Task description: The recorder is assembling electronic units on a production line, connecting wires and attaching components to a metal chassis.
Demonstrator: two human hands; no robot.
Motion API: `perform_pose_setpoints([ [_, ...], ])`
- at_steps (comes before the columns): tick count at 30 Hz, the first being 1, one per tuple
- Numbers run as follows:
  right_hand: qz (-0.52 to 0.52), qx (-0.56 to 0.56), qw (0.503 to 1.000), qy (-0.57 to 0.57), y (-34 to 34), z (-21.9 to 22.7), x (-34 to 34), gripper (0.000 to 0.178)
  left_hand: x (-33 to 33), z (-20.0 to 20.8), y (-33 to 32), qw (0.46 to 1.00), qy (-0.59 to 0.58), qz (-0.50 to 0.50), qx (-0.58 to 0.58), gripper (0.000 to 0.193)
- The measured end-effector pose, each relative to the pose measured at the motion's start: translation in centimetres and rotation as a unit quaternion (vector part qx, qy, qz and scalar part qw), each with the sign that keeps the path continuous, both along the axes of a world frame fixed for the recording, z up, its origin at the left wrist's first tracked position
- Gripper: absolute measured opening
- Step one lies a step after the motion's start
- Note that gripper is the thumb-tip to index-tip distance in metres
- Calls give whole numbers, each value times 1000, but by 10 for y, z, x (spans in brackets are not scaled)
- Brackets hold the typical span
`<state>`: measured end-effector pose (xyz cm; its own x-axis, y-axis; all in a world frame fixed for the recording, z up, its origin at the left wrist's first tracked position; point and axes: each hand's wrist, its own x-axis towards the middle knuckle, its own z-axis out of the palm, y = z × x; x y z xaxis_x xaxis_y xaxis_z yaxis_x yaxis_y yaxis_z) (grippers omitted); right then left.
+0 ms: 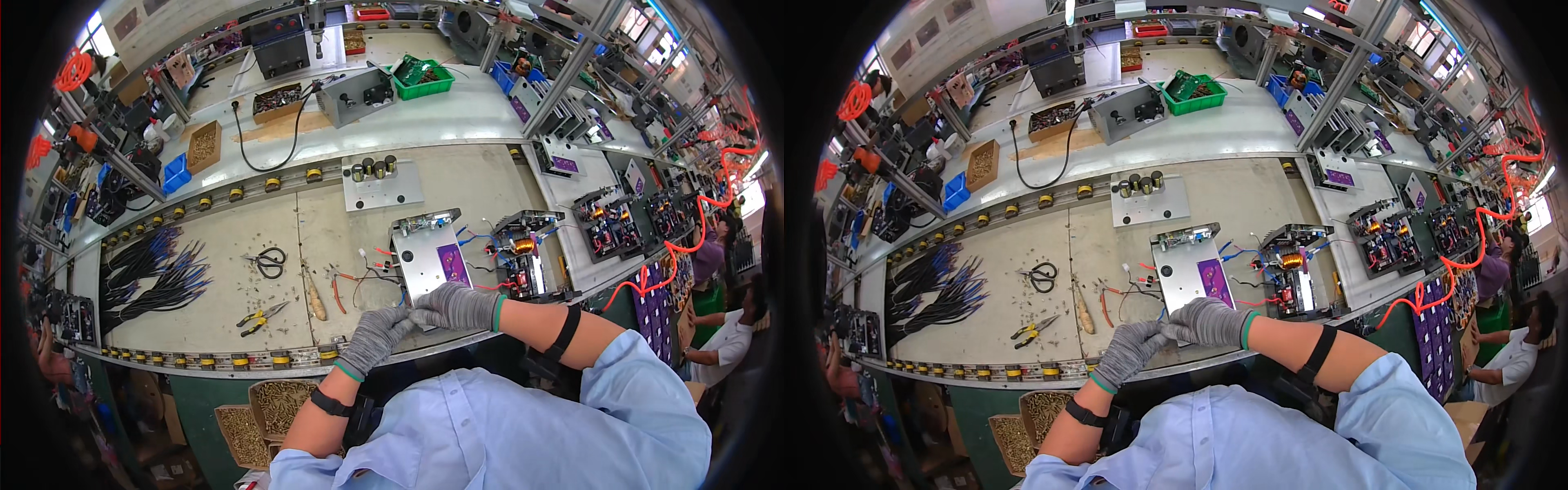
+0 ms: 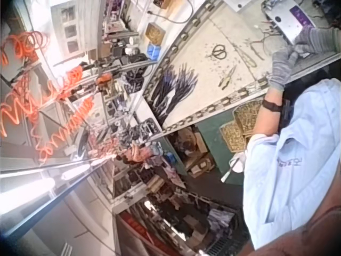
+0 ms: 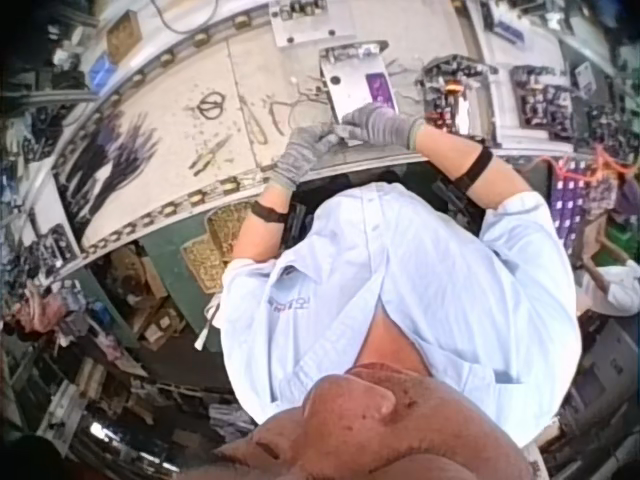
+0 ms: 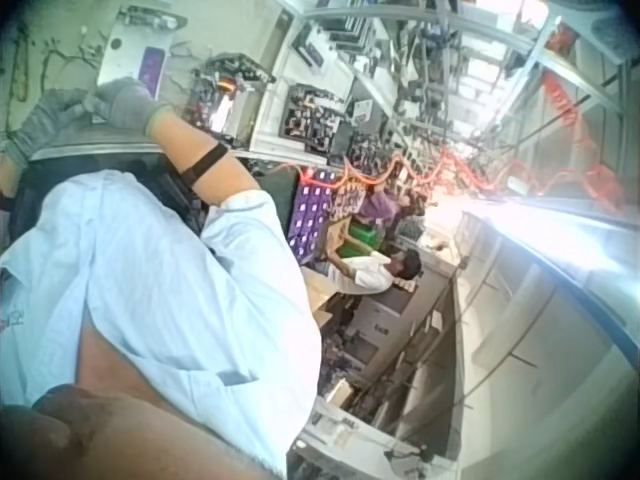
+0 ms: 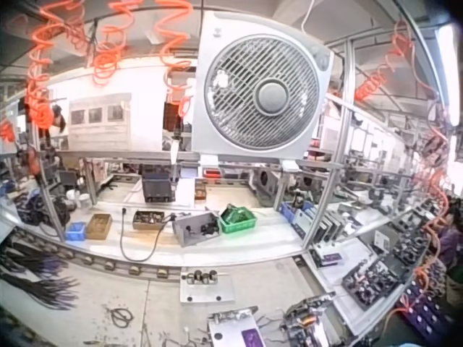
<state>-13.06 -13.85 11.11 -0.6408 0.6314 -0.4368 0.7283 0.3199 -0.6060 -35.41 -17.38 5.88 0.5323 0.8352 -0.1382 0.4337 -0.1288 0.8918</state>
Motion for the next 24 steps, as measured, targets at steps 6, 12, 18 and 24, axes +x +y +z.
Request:
perform_pose_setpoints([
  [6,-4,17,1000,1,4,-9,2,47,5,14,-3,992,-64,66,-92,26],
  [12,-21,34,992,-116,14,-16,16,38,-16,-39,5,995,34,60,-76,28],
  [18,35,60,992,-106,4,-39,22,39,1,-61,14,993,111,-32,-19,28],
  [24,55,50,989,-127,9,-38,20,47,12,-80,16,979,-82,5,-188,30],
])
